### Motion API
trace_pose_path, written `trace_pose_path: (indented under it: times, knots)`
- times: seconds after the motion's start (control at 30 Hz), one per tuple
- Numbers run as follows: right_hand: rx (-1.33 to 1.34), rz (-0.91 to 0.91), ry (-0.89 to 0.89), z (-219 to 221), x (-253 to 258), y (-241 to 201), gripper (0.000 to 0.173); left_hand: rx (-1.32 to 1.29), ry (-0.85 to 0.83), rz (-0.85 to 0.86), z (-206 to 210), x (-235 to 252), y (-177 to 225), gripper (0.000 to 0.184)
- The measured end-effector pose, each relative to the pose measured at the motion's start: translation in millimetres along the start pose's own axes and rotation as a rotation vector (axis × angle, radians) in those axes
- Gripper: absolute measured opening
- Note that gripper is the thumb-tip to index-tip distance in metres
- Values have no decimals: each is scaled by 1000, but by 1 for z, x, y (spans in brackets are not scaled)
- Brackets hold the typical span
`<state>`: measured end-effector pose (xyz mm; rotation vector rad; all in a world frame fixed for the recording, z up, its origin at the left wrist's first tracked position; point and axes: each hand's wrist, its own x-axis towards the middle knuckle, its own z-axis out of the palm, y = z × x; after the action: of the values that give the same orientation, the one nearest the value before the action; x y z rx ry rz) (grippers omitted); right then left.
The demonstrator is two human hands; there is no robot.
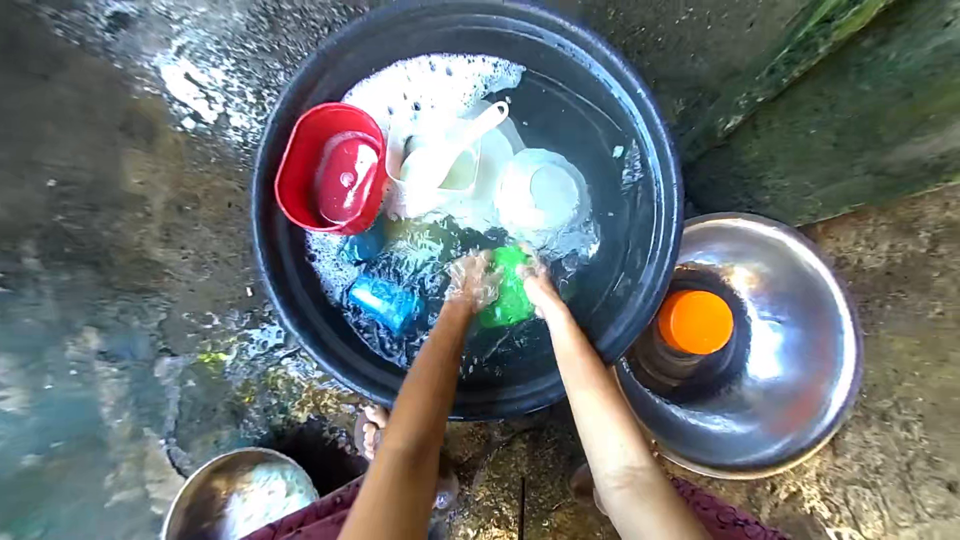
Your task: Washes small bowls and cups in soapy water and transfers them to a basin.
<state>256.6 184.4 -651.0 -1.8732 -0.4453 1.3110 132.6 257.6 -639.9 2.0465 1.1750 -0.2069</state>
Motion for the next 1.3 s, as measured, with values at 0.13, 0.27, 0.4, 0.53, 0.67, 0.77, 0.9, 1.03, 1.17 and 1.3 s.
trace_pose_path:
  times: [0.13,0.27,0.4,0.53,0.67,0.77,0.9,1.03,1.17,1.3]
  knots:
    - [154,15,179,-8,-7,-5,44,-123,47,231,38,-10,49,56]
    - [328,-142,258,-9,9,1,46,27,-213,378,21,-30,9,55]
    - [345,-103,7,11,2,9,48,173,5,326,-8,6,-18,52]
    - [407,-96,200,5,1,3,43,50,26,311,27,9,37,53]
    - [450,-160,330,-16,12,-1,47,109,-107,523,33,-26,2,54]
    - [420,-166,168,0,7,7,48,167,-27,315,-10,-10,-21,55]
    - [303,-10,57,14,-5,3,49,55,126,234,15,9,23,54]
    - [301,-89,86,-12,9,10,45,168,-39,424,45,-20,17,73]
    - [183,146,-168,-28,4,-9,39,325,-20,511,1,-39,25,36]
    - [107,35,-279,-30,-7,-22,59,117,-151,186,-69,-31,45,34]
